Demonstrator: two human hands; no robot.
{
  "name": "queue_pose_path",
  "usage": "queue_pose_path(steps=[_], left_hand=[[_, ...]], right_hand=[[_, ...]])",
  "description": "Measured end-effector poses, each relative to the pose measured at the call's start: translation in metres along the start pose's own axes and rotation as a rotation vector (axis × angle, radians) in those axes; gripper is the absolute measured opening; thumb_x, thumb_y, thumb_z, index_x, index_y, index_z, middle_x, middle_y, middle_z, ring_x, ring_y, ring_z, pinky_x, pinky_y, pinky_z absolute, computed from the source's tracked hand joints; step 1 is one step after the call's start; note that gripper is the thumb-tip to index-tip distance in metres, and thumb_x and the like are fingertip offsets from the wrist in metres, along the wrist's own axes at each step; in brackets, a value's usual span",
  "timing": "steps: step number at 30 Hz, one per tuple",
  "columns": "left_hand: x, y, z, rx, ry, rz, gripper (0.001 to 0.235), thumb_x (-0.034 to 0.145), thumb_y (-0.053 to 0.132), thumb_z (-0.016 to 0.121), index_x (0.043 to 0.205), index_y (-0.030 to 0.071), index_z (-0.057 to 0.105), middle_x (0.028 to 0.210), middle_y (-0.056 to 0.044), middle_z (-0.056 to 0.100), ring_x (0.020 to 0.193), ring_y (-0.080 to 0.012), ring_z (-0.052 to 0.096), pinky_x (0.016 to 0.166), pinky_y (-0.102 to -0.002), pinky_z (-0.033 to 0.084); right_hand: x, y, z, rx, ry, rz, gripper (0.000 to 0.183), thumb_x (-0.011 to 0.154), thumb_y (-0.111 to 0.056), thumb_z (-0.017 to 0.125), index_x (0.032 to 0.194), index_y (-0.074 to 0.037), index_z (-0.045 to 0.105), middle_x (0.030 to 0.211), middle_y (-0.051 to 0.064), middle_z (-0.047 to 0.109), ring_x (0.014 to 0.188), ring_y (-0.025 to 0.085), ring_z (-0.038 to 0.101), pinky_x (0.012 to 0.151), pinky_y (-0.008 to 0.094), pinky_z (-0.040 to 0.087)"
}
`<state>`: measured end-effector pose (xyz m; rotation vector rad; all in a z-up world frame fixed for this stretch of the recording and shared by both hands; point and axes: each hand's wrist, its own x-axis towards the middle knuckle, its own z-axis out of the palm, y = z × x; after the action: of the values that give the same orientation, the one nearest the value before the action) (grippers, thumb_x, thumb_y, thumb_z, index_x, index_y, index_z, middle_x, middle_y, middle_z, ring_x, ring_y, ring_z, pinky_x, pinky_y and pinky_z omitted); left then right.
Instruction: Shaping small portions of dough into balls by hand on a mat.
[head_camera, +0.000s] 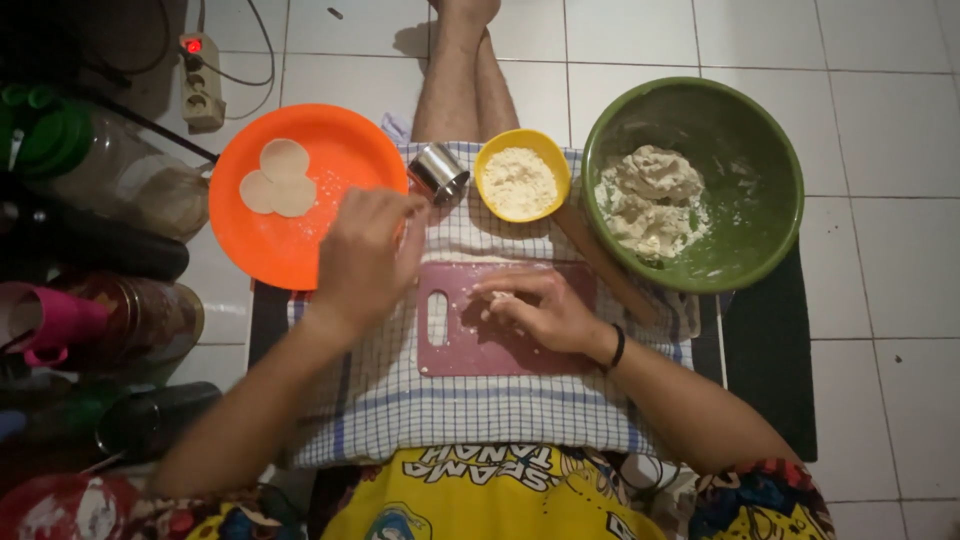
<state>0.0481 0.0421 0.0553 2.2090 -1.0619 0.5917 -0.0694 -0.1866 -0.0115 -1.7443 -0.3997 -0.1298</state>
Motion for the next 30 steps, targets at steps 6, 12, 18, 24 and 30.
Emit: queue_pose_path(steps=[6,12,18,24,30], left_hand=[[0.02,-0.033,0.03,0.275,-0.124,-0.023,0.046,0.096,0.05,0.07,0.123,0.013,0.07,0.107,-0.003,0.066,0.109,-0.0309,0.056,0.078,-0.046,0.054],[0.04,-0.054,0.064,0.235,-0.316,-0.165,0.046,0.086,0.049,0.081,0.11,0.012,0.072,0.103,-0.008,0.07,0.115,-0.0354,0.053,0.088,-0.051,0.049],[0.032,-0.064,0.069,-0.066,-0.263,-0.149,0.033,0.08,0.022,0.089,0.106,0.016,0.07,0.081,-0.001,0.069,0.107,-0.0287,0.057,0.092,-0.044,0.052],[0.029,-0.05,0.062,0.261,-0.176,0.237,0.027,0.083,0.027,0.082,0.104,0.023,0.064,0.081,0.003,0.062,0.101,-0.0213,0.055,0.08,-0.036,0.048],[0.03,-0.043,0.06,0.305,-0.249,0.292,0.017,0.087,0.021,0.077,0.1,0.018,0.066,0.087,-0.002,0.063,0.105,-0.0259,0.051,0.077,-0.038,0.042]], right_hand=[[0.004,-0.01,0.005,0.176,0.007,0.087,0.016,0.094,0.001,0.064,0.101,-0.001,0.078,0.061,0.014,0.073,0.045,0.017,0.062,0.046,0.031,0.053],[-0.005,0.0,-0.001,0.014,0.04,0.166,0.033,0.094,-0.012,0.07,0.126,-0.006,0.073,0.117,0.017,0.076,0.106,0.026,0.073,0.092,0.041,0.057],[0.005,-0.013,-0.001,0.414,-0.027,0.182,0.046,0.11,-0.012,0.036,0.155,-0.004,0.04,0.147,0.016,0.055,0.121,0.028,0.061,0.102,0.048,0.055],[0.0,-0.019,0.002,0.095,0.039,0.163,0.032,0.096,-0.011,0.069,0.127,-0.004,0.071,0.119,0.019,0.074,0.109,0.029,0.071,0.093,0.043,0.058],[0.004,-0.012,-0.009,0.161,-0.044,0.106,0.038,0.091,-0.003,0.074,0.129,0.001,0.068,0.125,0.021,0.066,0.113,0.031,0.068,0.093,0.045,0.06]])
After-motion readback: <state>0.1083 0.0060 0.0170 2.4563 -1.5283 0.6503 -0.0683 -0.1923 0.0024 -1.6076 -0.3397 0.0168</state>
